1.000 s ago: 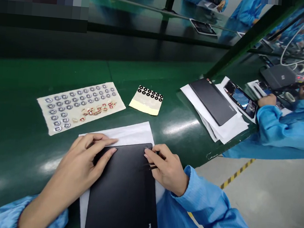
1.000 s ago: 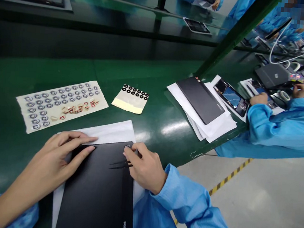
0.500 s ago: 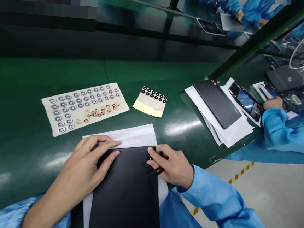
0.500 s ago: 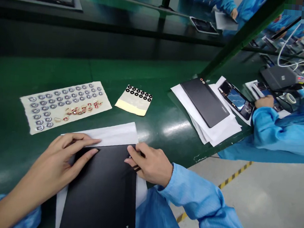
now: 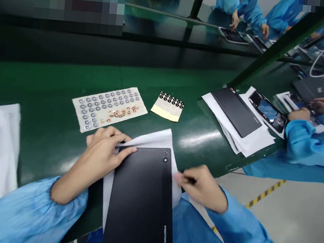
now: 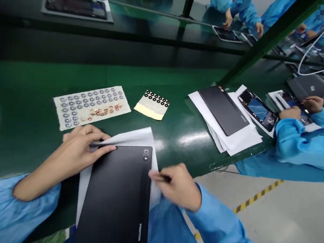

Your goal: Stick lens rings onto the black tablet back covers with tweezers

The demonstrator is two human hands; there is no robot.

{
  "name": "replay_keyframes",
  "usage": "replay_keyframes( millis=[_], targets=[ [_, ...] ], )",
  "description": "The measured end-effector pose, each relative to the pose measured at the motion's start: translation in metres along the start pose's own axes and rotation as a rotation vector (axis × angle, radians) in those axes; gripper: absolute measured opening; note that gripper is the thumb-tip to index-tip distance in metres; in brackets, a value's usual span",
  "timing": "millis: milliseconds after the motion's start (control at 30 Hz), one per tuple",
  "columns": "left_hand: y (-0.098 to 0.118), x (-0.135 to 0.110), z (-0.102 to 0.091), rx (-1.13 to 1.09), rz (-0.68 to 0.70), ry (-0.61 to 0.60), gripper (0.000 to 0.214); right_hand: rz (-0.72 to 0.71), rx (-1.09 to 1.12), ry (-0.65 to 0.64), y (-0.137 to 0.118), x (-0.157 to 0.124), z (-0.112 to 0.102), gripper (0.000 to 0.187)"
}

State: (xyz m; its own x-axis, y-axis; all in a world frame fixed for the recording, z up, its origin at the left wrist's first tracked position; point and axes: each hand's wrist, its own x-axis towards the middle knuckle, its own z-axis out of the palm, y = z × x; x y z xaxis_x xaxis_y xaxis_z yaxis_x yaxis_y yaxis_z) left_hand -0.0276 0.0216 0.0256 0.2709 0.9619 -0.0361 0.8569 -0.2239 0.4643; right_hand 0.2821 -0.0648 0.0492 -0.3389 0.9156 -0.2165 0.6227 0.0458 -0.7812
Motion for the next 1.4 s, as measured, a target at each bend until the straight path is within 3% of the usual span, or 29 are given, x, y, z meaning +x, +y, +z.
replay_keyframes(
  millis=[67, 167, 300, 400, 500, 600, 833, 933, 1133, 1267, 1333, 1400],
  targets=[
    [-0.001, 0.002, -0.004, -0.137, 0.038, -0.024, 0.026, 0.113, 0.037, -0.176, -0.007, -0.025, 0.010, 0.033],
    [-0.005, -0.001, -0.011, -0.366, -0.016, -0.047, 0.028, 0.255, 0.123, -0.214, -0.011, -0.049, 0.032, 0.025],
    [-0.017, -0.020, -0.021, -0.834, -0.404, -0.045, 0.069, 0.365, 0.505, -0.168, -0.005, -0.065, 0.055, 0.033],
    [-0.024, -0.036, -0.023, -1.115, -0.611, -0.126, 0.057, 0.379, 0.767, -0.186, -0.001, -0.072, 0.052, 0.033],
    [-0.021, -0.040, -0.020, -1.227, -0.635, -0.131, 0.041, 0.391, 0.891, -0.248, 0.001, -0.068, 0.036, 0.042],
    [-0.014, -0.035, -0.016, -1.283, -0.600, -0.135, 0.035, 0.377, 0.873, -0.252, -0.001, -0.050, 0.022, 0.040],
    [0.002, -0.030, -0.021, -1.430, -0.627, -0.145, 0.037, 0.340, 0.705, -0.233, -0.001, -0.028, 0.031, 0.041],
    [0.001, -0.032, -0.019, -1.334, -0.557, -0.159, 0.038, 0.177, 0.378, -0.213, 0.000, -0.022, 0.020, 0.030],
    [-0.013, -0.026, -0.010, -0.887, -0.461, -0.160, 0.047, -0.327, -0.373, 0.206, -0.004, 0.024, -0.010, 0.028],
    [-0.022, -0.024, -0.012, -0.161, -0.189, 0.084, 0.049, -0.529, -0.752, 0.195, -0.002, 0.053, 0.008, 0.035],
    [-0.025, -0.025, -0.012, -0.011, -0.110, 0.128, 0.049, -0.561, -0.810, 0.209, 0.000, 0.061, 0.019, 0.034],
    [-0.027, -0.026, -0.011, -0.026, -0.115, 0.083, 0.047, -0.577, -0.799, 0.239, 0.004, 0.065, 0.025, 0.031]
  ],
)
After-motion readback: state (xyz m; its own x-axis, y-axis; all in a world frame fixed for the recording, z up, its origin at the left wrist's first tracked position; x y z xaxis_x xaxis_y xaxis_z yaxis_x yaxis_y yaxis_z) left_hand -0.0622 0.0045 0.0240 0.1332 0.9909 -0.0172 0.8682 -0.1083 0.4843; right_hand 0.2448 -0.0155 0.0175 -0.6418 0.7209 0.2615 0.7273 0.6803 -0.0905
